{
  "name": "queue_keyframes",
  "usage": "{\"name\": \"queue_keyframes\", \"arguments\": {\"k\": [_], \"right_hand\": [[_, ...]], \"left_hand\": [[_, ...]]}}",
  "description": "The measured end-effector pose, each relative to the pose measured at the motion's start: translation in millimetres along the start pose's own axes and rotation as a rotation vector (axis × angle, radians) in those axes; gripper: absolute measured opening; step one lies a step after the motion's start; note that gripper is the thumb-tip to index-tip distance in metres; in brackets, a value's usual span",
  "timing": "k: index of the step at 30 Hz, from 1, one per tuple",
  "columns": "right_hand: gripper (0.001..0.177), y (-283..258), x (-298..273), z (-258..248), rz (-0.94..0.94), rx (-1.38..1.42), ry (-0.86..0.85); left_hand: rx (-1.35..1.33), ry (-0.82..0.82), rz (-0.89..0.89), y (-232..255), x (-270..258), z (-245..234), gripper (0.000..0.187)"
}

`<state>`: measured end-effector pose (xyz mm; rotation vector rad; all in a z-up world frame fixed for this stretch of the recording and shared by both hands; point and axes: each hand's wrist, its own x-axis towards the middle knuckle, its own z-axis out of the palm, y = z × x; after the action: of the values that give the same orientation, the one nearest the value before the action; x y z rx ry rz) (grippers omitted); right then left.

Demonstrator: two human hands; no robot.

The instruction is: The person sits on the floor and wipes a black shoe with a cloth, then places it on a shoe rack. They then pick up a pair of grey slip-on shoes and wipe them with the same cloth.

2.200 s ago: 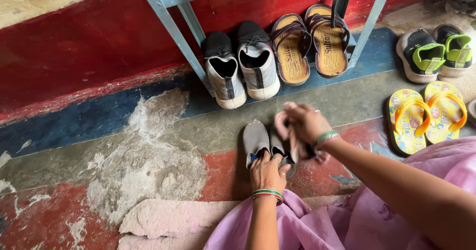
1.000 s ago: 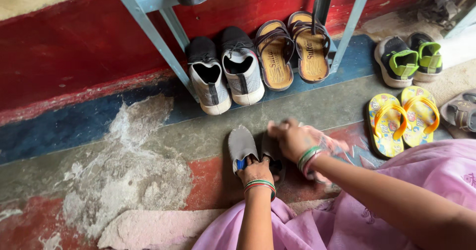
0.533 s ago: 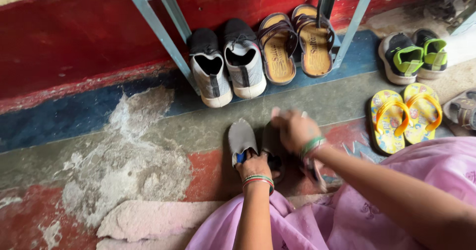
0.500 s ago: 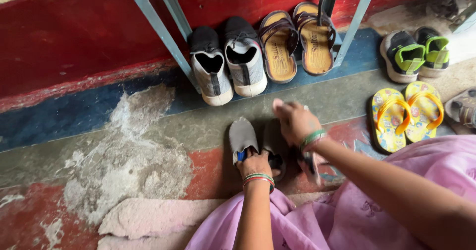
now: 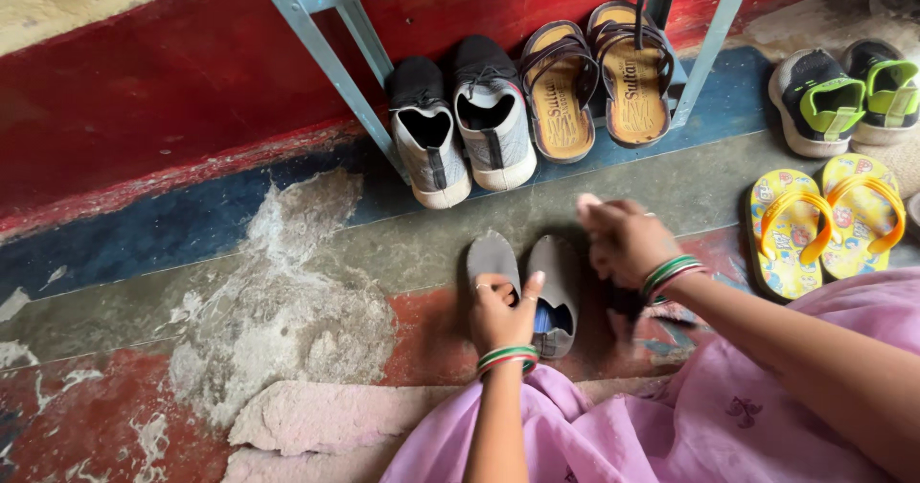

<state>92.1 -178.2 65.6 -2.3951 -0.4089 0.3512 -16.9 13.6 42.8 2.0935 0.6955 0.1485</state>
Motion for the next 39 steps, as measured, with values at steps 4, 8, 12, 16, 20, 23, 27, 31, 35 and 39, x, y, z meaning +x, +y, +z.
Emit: {"name": "queue_keyframes", "arguments": {"k": [4,8,12,16,20,23,27,31,35,39], "right_hand": [[0.042,-5.4,-28.7,35.2,-0.809,-0.223,0.211],[0.043,4.5,-42.0,29.6,-0.579,-0.228,-0.166],[0.041,-3.4,-13.2,-0.8,-0.147,-0.247,-0.048],[0.045,-15.4,-30.9,18.4,-0.353,-0.827,-0.14],[0.047,-9.4,-41.9,31.1,-0.422,-0.234,-0.097],[0.042,7.5,-11.3,14.9,-0.14,-0.03,-0.164],[0.041,28.4,7.9,5.9,-0.271,-0.099,-0.086],[0.055,28.0,-26.0,18.3,-0.645,-0.669,-0.207],[0.071,20.7,-25.1,4.9,-0.438,-0.209,-0.376],[0.049,19.7,5.9,2.4,-0.167,0.081,-0.119]], "left_hand": [[0.32,-0.013,0.022,12.7,-5.8,19.4,0.058],[0.348,0.053,0.161,1.3,-5.7,23.3,0.04],[0.379,0.055,0.214,-8.0,-6.7,31.4,0.017],[0.47,0.025,0.217,-6.5,1.8,54.2,0.011],[0.592,0.006,0.222,-9.1,9.2,61.3,0.011],[0.557,-0.02,0.22,-3.8,4.2,69.1,0.013],[0.547,-0.06,0.098,19.3,-1.2,92.3,0.026],[0.567,-0.099,0.131,21.1,2.0,91.8,0.018],[0.6,-0.124,0.258,11.3,4.3,82.3,0.011],[0.616,-0.185,0.251,7.4,8.5,79.9,0.007]]}}
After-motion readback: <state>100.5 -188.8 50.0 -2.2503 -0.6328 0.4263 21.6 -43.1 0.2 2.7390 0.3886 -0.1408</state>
